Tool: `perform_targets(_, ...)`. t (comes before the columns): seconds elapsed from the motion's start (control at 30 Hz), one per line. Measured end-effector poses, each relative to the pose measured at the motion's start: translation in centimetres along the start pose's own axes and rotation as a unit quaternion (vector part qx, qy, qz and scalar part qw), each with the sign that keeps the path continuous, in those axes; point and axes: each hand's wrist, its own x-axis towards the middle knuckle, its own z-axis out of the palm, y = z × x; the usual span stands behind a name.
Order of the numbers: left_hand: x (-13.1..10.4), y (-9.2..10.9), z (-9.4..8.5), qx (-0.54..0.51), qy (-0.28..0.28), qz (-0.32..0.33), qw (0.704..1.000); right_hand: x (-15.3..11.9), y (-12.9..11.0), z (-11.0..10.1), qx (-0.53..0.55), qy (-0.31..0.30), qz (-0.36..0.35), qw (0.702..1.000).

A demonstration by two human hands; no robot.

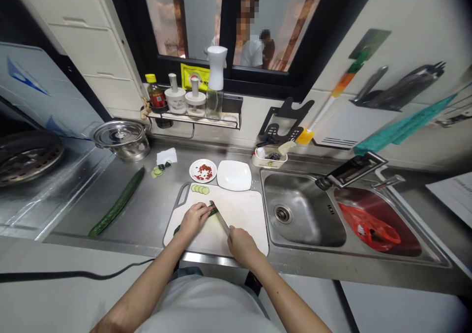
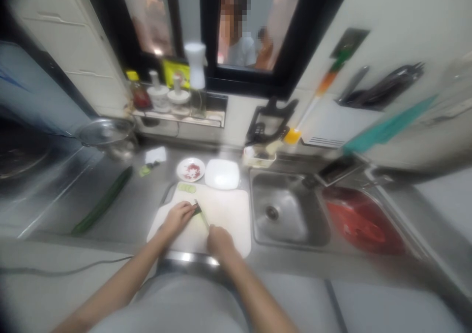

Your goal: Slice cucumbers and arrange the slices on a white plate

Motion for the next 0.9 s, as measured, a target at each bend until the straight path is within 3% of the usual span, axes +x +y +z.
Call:
perform_targets(0.53,0.1,-0.6,0.6,0.013,-0.001,0.010,1.000,2.5,-0.8,0.7,-0.012,0.017,-0.013,1.000)
perform_targets(0.9,0.1,-0.5,0.5,0.000,0.000,0.008,1.000,0.9,0.1,1.0,-0.006,0.008,-0.006,1.000)
